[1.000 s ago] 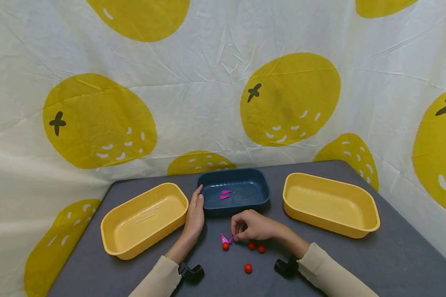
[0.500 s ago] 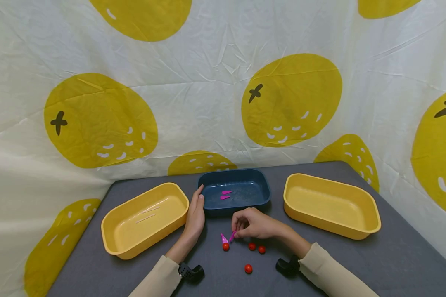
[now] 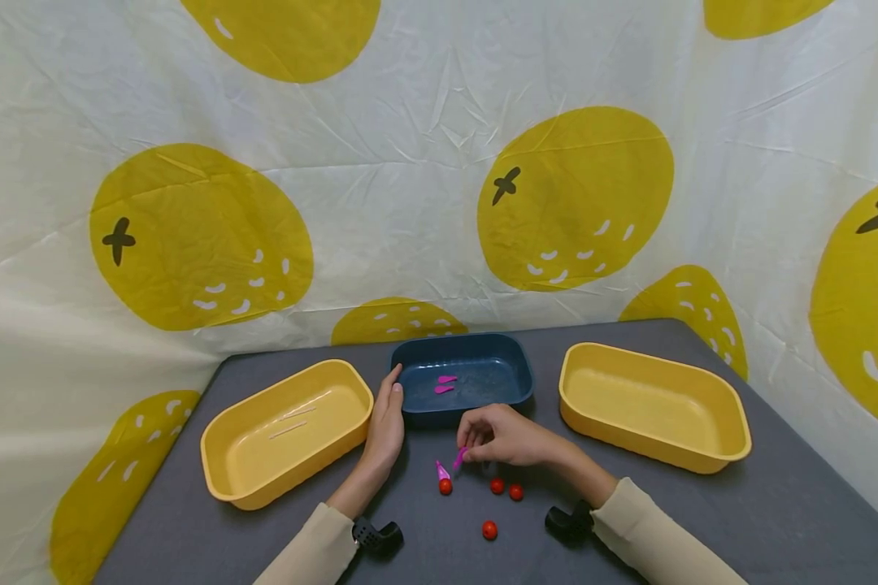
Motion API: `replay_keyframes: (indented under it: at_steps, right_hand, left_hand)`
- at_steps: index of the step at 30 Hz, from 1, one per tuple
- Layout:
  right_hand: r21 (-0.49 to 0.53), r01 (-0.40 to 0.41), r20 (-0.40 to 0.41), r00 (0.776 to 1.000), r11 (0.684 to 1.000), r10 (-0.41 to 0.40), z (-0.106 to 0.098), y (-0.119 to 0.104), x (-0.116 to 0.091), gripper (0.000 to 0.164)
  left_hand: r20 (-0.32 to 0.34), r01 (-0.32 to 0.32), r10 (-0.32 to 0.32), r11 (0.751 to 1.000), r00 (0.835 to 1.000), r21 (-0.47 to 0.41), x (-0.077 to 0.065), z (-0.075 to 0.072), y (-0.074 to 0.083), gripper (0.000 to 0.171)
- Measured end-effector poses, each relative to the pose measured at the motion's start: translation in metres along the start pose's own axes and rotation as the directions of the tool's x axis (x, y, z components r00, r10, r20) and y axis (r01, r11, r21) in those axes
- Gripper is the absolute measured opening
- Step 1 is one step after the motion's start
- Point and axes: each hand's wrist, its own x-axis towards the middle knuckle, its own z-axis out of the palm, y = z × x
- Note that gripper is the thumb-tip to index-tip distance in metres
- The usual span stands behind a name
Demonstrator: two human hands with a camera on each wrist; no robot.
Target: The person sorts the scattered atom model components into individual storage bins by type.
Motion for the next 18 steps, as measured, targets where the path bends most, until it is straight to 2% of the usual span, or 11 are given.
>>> replay_keyframes:
  at_steps: [11, 18]
  right_hand:
    - [0.012, 0.028, -0.028, 0.999, 1.000, -0.027, -0.006, -0.003, -0.001, 0.007]
    - [0.022, 0.029, -0.033, 0.999, 0.999, -0.029, -0.011, -0.006, -0.001, 0.007]
  left_hand:
    - [-0.004, -0.004, 0.004, 1.000, 1.000, 0.000, 0.000, 0.002, 0.001, 0.058]
    - [0.000, -0.004, 0.004, 1.000, 1.000, -0.007, -0.001, 0.001, 0.001, 0.052]
